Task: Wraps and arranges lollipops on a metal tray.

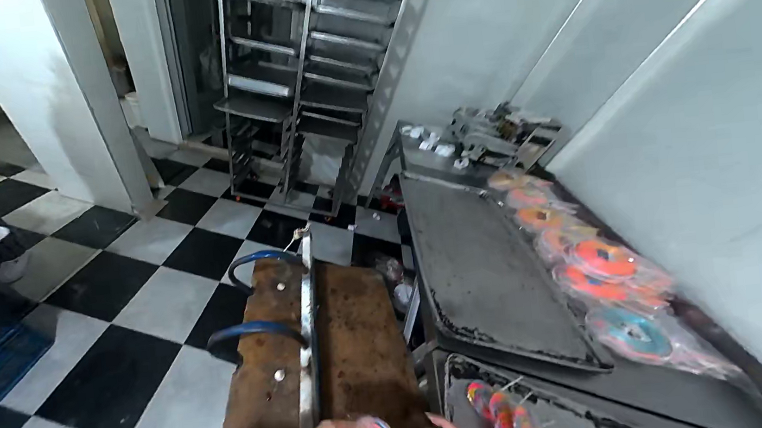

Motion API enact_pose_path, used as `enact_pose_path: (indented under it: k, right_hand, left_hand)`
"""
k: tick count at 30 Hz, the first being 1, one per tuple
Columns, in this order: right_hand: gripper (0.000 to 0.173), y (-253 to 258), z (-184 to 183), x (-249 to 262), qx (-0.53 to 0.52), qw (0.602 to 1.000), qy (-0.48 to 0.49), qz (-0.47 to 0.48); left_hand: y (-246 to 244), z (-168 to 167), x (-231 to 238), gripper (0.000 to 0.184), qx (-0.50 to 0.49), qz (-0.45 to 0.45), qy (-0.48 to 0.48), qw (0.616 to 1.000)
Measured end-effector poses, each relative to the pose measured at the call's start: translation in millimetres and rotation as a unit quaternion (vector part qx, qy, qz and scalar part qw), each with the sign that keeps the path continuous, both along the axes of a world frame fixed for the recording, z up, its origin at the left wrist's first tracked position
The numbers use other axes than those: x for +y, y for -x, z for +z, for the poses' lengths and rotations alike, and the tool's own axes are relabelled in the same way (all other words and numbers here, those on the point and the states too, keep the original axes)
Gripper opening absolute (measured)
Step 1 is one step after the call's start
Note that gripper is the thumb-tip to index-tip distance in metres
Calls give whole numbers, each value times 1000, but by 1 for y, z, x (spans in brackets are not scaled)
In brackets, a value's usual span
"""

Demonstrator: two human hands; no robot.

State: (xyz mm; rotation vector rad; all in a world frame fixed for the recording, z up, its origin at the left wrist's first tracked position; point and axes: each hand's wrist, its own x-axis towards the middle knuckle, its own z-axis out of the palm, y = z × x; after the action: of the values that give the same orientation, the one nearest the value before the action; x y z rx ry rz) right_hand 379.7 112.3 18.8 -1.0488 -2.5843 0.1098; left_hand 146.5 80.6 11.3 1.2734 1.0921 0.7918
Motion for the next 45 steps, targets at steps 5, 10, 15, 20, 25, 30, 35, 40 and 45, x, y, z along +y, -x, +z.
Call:
enact_pose_path:
  k: [5, 10, 15, 20, 25, 30, 35, 40, 45]
  right_hand:
    - [23, 75, 22, 36, -108, 967, 228, 42]
    - [51, 164, 6, 90, -214, 866, 418, -173]
    - [70, 209, -7, 142, -269, 799, 420, -337]
    - [61, 204, -13, 137, -224, 825, 406, -324]
    - [57, 204, -5, 117, -167, 842, 390, -332]
    - [59, 198, -9, 109, -86, 855, 396, -323]
    - [78, 41, -2, 66, -2, 948, 202, -244]
    - [98, -226, -5, -19, -185, 837, 313, -408]
    - [64, -275, -26, -24, -223, 809, 419, -347]
  left_hand:
    - [67, -32, -25, 54, 68, 81, -209, 972]
    - [97, -95, 34, 44, -85, 258, 131, 953]
    - [104, -123, 84, 25, -317, 353, 309, 825]
    - [104, -137, 67, 44, -235, 324, 269, 876]
    - [99, -121, 76, 29, -293, 360, 294, 835]
    - [114, -154, 75, 47, -147, 217, 67, 963]
    - [131, -98, 54, 53, 266, 213, -166, 925]
    - [-1, -11, 43, 27, 176, 34, -372, 911]
    - [-183, -28, 107, 36, 239, -285, -437, 819]
